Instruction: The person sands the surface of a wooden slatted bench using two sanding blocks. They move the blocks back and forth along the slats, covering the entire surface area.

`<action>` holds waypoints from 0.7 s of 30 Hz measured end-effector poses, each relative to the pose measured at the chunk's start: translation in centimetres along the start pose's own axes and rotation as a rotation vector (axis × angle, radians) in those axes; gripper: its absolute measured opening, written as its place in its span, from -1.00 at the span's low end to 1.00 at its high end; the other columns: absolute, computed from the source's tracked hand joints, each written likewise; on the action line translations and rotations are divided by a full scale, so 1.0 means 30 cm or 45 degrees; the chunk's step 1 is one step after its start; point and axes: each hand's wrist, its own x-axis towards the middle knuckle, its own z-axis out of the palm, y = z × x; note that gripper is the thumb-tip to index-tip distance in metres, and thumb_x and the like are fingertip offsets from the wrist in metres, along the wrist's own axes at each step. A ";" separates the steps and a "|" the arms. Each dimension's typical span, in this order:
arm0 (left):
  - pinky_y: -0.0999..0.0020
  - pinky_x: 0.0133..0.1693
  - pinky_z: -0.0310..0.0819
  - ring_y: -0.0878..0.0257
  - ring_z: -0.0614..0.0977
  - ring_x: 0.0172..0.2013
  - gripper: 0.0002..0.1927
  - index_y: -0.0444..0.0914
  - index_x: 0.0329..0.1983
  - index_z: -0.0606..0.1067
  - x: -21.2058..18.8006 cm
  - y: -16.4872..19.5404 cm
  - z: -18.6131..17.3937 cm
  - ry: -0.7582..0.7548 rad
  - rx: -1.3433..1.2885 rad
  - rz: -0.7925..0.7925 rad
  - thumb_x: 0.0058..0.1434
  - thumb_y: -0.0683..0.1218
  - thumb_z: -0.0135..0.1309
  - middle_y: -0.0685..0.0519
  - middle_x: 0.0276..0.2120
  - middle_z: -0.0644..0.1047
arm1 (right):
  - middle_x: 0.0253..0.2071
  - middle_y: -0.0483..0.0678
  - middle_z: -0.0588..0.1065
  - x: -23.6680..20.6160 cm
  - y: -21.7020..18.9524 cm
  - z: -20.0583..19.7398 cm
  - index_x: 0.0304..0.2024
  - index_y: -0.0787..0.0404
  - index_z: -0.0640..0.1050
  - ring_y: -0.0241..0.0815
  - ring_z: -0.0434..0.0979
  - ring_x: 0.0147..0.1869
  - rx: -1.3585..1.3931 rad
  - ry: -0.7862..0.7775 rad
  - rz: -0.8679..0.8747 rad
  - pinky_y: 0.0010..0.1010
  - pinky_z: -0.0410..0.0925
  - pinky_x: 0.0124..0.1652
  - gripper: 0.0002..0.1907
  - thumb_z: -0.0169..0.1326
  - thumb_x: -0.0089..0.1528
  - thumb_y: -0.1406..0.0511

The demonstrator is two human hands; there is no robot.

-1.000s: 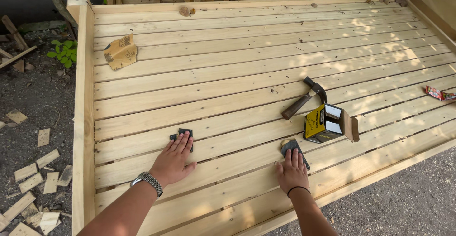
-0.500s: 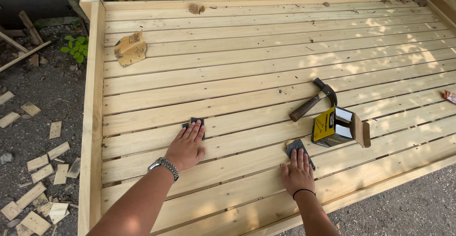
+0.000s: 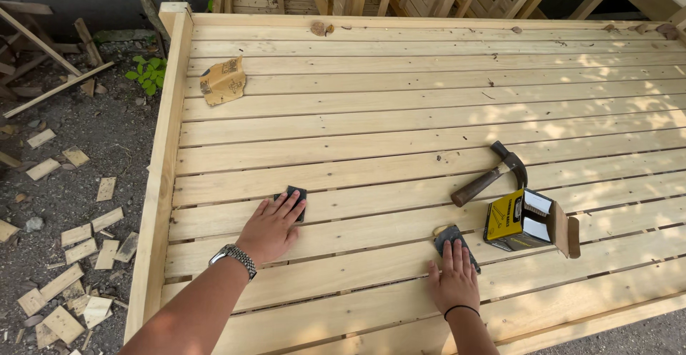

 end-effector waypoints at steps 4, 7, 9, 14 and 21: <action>0.14 0.42 -0.29 0.08 -0.13 0.50 -0.30 -0.14 0.53 -0.02 -0.026 0.102 0.012 0.104 -0.150 -0.088 0.39 0.20 -0.31 0.01 0.54 -0.12 | 0.57 -0.03 -0.10 0.019 -0.117 0.052 0.53 0.10 -0.04 -0.02 -0.18 0.63 -0.009 0.003 0.244 -0.12 -0.17 0.45 -0.16 -0.34 0.31 -0.14; 0.06 0.43 -0.33 0.10 -0.11 0.51 -0.31 -0.13 0.53 0.01 -0.026 0.228 0.049 0.085 -0.149 0.139 0.39 0.18 -0.30 0.01 0.54 -0.08 | 0.56 0.00 -0.12 -0.086 -0.374 0.148 0.50 0.10 -0.04 0.01 -0.22 0.62 -0.103 -0.101 -0.173 -0.08 -0.23 0.45 -0.18 -0.32 0.32 -0.15; -0.04 0.42 -0.36 0.15 -0.09 0.51 -0.33 -0.09 0.53 0.01 -0.026 0.234 0.050 0.080 -0.171 0.150 0.39 0.16 -0.33 0.06 0.55 -0.07 | 0.57 0.00 -0.14 -0.104 -0.427 0.160 0.50 0.09 -0.04 0.00 -0.25 0.63 -0.112 -0.209 -0.401 -0.08 -0.24 0.45 -0.20 -0.32 0.33 -0.14; -0.13 0.41 -0.47 0.23 -0.13 0.50 -0.31 -0.02 0.55 -0.09 -0.096 -0.009 0.002 -0.007 -0.013 -0.259 0.40 0.25 -0.43 0.07 0.55 -0.19 | 0.58 -0.02 -0.15 0.084 -0.179 0.039 0.51 0.04 -0.05 -0.04 -0.24 0.63 -0.078 -0.044 -0.157 -0.12 -0.19 0.44 -0.21 -0.34 0.32 -0.13; -0.08 0.38 -0.44 0.12 -0.13 0.49 -0.27 -0.14 0.52 -0.06 -0.056 0.124 0.100 0.185 -0.103 -0.128 0.39 0.28 -0.40 -0.05 0.56 -0.18 | 0.58 0.09 -0.21 0.066 -0.461 0.091 0.50 0.14 -0.08 0.05 -0.30 0.63 -0.124 -0.169 -0.268 -0.06 -0.25 0.45 -0.17 -0.30 0.34 -0.12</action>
